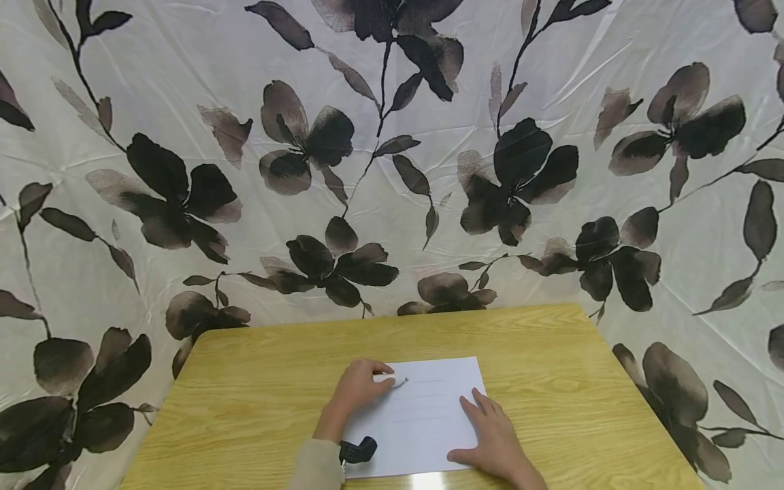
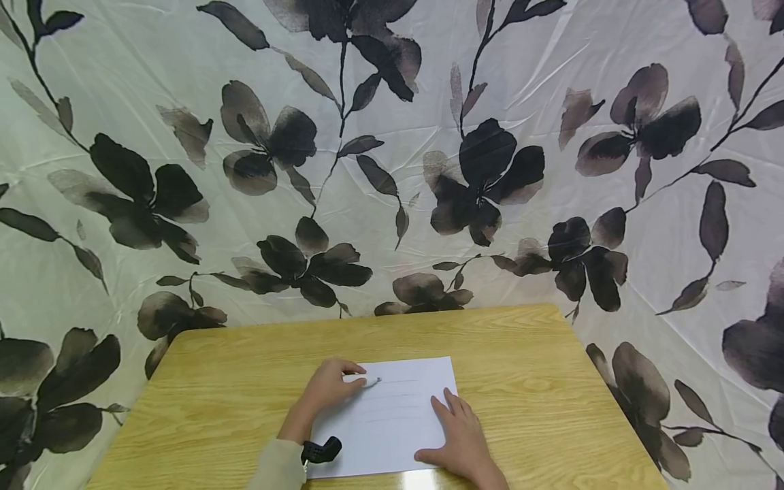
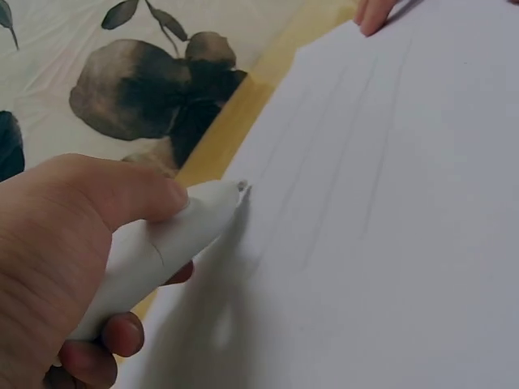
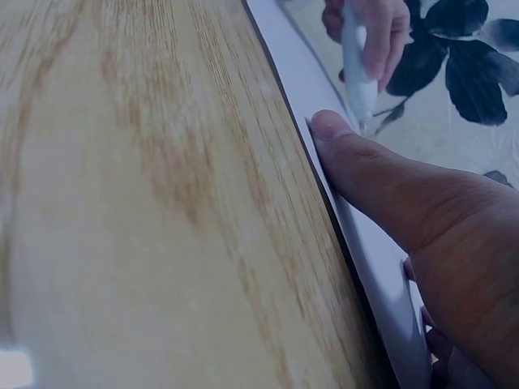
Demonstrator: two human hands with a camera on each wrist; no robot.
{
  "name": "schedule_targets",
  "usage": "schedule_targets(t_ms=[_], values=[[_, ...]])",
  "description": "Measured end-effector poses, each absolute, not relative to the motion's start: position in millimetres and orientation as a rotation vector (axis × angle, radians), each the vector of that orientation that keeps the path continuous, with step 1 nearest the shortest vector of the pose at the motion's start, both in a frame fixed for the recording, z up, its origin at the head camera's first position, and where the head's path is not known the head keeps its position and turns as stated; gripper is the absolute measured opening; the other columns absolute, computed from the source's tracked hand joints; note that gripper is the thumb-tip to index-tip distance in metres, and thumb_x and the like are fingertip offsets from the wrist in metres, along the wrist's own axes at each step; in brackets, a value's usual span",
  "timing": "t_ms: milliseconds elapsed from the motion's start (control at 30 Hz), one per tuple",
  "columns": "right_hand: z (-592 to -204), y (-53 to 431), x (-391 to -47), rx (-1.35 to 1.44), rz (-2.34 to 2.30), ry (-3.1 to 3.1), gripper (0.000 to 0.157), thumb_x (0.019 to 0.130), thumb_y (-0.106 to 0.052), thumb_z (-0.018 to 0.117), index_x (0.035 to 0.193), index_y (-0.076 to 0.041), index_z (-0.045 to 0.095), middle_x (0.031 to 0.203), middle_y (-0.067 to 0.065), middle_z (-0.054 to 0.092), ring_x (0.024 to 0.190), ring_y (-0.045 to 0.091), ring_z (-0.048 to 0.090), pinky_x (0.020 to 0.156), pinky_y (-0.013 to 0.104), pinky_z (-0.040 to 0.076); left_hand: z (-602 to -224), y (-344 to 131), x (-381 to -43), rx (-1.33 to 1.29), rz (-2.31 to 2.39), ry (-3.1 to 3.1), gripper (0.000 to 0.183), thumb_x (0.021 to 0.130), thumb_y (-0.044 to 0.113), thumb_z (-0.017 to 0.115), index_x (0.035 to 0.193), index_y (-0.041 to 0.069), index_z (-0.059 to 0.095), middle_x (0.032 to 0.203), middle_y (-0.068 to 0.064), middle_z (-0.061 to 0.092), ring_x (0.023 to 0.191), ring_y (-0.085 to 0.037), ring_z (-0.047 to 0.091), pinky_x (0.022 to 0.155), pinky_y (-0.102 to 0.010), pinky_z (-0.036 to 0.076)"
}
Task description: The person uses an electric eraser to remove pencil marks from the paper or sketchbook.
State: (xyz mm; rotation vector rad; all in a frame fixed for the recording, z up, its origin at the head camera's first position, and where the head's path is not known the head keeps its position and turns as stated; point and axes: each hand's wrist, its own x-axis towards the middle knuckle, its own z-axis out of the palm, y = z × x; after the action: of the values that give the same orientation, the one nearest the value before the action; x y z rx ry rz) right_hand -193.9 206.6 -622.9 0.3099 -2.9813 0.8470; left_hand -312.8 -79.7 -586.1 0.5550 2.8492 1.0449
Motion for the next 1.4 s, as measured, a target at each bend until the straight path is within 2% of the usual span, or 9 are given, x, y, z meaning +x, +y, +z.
schedule_targets(t_ms=[267,933,1400], values=[[-624,208,-194,0.315,0.832,-2.972,0.106,0.061,-0.073,0.074,0.141,-0.007,0.05,0.15,0.021,0.035,0.134,0.043,0.033,0.101,0.064,0.029,-591,-76,-310,0.504,1.082,2.855,0.016,0.082,0.026,0.074,0.093,0.017,0.079,0.096,0.0,0.073,0.099,-0.024,0.066,0.084,-0.046,0.05],[-628,207,-194,0.319,0.831,-2.966,0.108,0.06,-0.077,0.07,0.141,-0.008,0.05,0.15,0.021,0.035,0.134,0.042,0.033,0.101,0.065,0.029,-587,-71,-312,0.557,1.059,2.834,0.016,0.083,0.027,0.073,0.093,0.016,0.079,0.095,0.002,0.072,0.095,-0.019,0.066,0.08,-0.04,0.052],[-628,209,-195,0.303,0.833,-2.971,0.108,0.06,-0.076,0.071,0.142,-0.008,0.05,0.151,0.02,0.034,0.135,0.041,0.032,0.102,0.064,0.027,-588,-69,-311,0.504,1.082,2.844,0.015,0.082,0.026,0.074,0.093,0.017,0.079,0.097,0.001,0.072,0.098,-0.023,0.065,0.082,-0.042,0.051]])
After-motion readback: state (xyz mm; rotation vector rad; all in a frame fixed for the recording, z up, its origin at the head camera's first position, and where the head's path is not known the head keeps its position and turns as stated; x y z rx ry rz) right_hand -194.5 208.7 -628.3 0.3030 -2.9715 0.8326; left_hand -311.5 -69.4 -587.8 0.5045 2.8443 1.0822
